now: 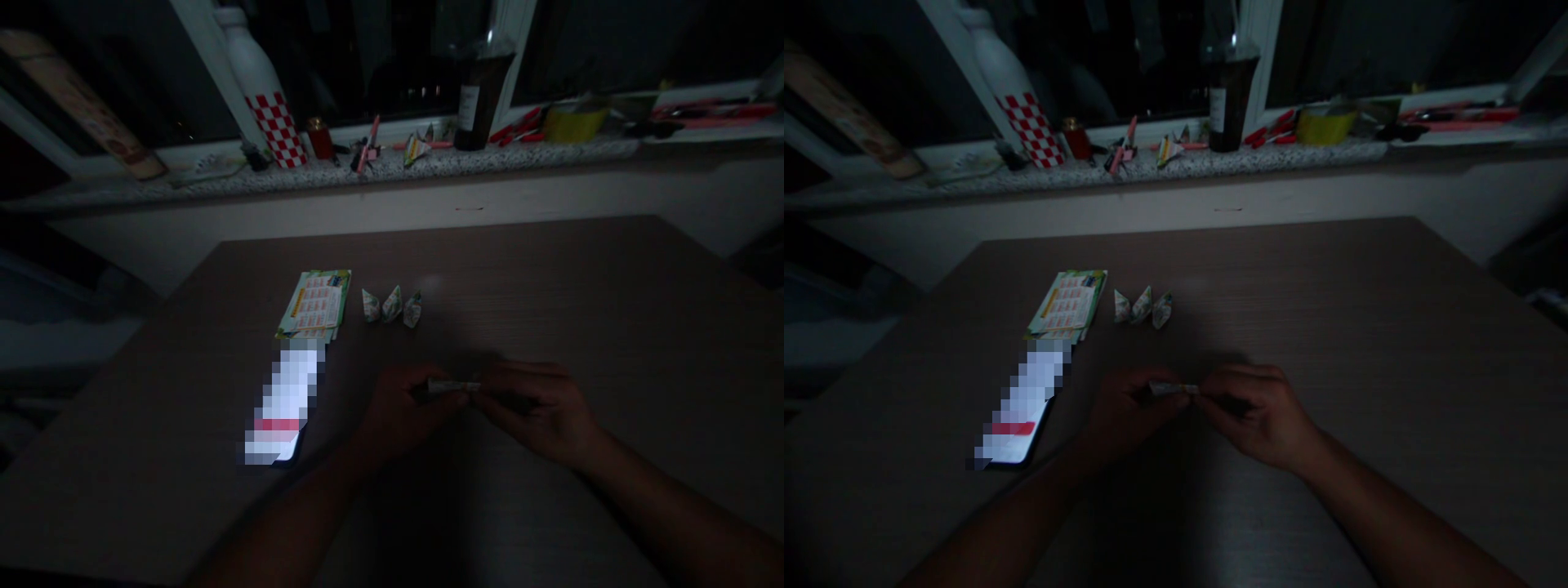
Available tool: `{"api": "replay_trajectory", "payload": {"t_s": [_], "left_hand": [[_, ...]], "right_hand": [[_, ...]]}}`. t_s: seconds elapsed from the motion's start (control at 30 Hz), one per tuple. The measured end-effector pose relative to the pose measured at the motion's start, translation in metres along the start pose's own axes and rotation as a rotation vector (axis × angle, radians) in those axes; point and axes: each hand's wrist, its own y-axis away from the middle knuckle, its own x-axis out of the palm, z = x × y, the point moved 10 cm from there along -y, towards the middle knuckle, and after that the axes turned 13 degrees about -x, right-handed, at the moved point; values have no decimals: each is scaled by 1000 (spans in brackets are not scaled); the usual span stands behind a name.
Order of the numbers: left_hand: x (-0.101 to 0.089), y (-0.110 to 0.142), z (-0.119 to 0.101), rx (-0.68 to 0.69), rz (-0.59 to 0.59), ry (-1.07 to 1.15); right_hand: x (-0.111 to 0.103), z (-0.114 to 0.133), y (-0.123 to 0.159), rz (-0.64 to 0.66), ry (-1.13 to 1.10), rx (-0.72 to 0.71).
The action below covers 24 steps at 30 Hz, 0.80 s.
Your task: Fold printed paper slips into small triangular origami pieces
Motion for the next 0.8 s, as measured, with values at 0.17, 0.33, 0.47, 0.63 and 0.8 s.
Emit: {"api": "replay_trajectory", "payload": {"t_s": [0.17,0.33,0.47,0.63,0.8], "left_hand": [[-3,2,-6,37,-33,-46],[-3,4,-10,96,-51,-76],[-2,8,-17,192,-40,-103],[-2,11,-24,268,-33,-143],[-1,11,-26,289,-56,-276]], "right_hand": [[-4,4,0,-40,9,-61],[-6,7,-1,-69,22,-74],[-6,8,-2,-67,42,-84],[-6,5,-1,-61,51,-77],[-8,4,-1,-72,58,-73]]}}
